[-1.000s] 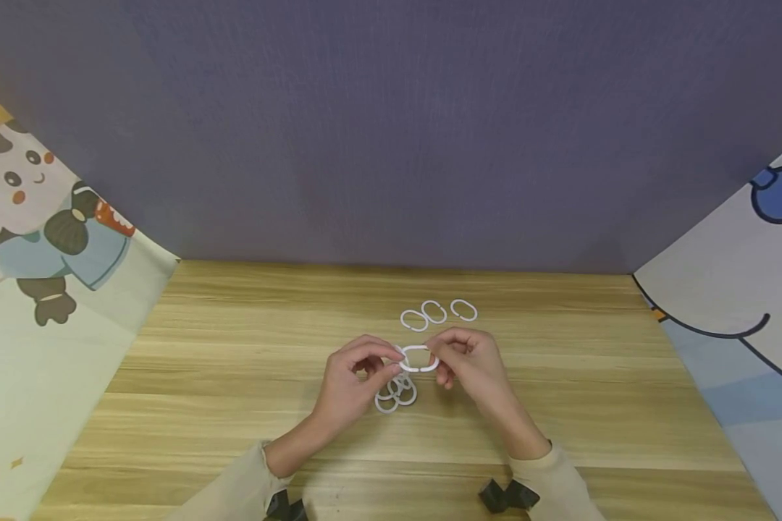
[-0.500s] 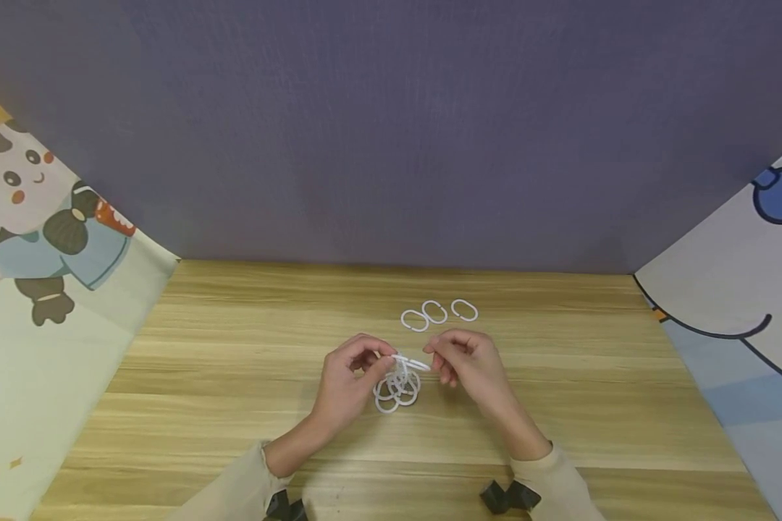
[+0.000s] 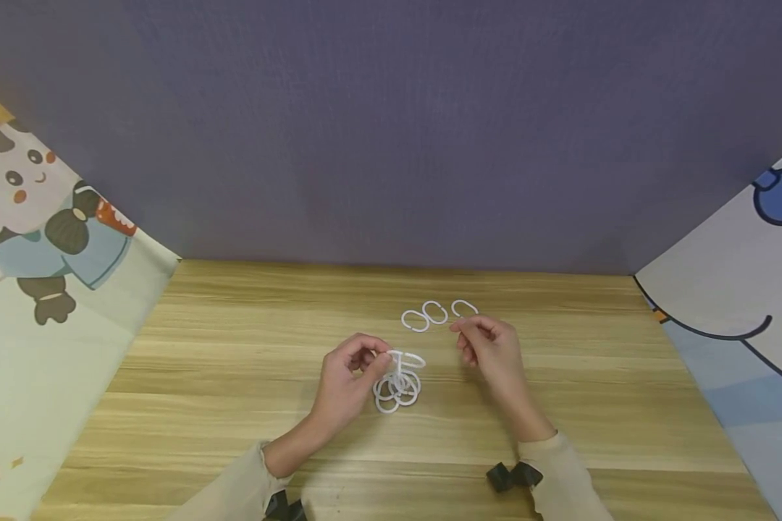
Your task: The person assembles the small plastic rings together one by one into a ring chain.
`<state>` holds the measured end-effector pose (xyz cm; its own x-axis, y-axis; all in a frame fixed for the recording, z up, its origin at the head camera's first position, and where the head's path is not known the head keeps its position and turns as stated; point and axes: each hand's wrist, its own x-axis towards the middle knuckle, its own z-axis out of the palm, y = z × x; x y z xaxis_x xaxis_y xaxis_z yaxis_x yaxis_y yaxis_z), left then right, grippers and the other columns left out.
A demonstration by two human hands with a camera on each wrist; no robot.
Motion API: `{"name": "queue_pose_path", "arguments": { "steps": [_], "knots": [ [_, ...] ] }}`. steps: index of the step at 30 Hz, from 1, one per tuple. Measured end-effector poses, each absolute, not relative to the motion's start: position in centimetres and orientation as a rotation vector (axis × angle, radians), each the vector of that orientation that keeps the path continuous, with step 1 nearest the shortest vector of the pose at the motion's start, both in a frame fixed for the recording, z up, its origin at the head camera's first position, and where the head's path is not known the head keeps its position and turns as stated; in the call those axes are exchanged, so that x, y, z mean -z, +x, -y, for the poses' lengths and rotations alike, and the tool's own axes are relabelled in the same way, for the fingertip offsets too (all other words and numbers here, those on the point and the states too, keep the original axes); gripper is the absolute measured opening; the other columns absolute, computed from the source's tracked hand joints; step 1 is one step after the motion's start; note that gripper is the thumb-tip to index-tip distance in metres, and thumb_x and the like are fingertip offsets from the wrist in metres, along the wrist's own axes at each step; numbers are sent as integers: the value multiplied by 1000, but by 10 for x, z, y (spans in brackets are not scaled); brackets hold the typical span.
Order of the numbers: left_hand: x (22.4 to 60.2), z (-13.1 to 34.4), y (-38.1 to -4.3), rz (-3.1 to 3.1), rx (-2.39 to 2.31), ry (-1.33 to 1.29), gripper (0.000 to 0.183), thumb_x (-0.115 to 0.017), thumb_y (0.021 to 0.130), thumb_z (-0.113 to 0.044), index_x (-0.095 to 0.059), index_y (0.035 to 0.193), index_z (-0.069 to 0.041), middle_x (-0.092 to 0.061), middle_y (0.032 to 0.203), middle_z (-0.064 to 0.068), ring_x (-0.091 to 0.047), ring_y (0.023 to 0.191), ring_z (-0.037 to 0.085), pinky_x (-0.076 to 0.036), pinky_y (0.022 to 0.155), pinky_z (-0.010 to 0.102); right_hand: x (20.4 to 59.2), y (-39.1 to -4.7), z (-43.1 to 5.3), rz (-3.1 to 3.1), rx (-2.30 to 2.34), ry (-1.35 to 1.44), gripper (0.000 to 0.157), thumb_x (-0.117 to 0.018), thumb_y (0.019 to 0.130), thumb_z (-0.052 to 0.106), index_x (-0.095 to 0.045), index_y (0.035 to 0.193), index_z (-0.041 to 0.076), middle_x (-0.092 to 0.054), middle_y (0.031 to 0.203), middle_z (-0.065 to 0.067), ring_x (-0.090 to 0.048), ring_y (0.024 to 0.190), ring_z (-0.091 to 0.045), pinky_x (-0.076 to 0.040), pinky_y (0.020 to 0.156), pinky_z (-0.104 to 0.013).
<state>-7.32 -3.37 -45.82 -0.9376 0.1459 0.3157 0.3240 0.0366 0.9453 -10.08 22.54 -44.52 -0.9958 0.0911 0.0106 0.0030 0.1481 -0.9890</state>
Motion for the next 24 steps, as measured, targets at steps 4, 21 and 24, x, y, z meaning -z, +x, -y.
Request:
{"name": "queue_pose_path", "arguments": {
  "steps": [4, 21, 24],
  "knots": [
    [457, 34, -73, 2176, 2045, -456, 5, -79, 101, -3, -78, 105, -1, -74, 95, 5, -62, 79, 9, -52, 71, 18, 458, -113, -239, 2249, -1997, -164, 32, -62, 114, 12, -71, 109, -18, -65, 70, 2, -56, 56, -6, -47, 48, -21],
    [458, 35, -73, 2182, 2023, -441, 5, -79, 100, -2, -78, 105, -1, -73, 95, 7, -62, 79, 9, -52, 70, 17, 494, -151, -281, 2252, -1971, -397, 17, -74, 106, 6, -75, 114, -9, -72, 74, 3, -58, 57, -6, -51, 51, -19],
    [458, 35, -73, 2189, 2018, -447, 5, -79, 100, -1, -78, 105, 0, -74, 96, 8, -62, 79, 9, -52, 70, 18, 496, -159, -282, 2372, -1857, -370, 27, -78, 104, 10, -73, 122, -11, -69, 78, 8, -59, 62, -5, -52, 55, -19]
  ]
}}
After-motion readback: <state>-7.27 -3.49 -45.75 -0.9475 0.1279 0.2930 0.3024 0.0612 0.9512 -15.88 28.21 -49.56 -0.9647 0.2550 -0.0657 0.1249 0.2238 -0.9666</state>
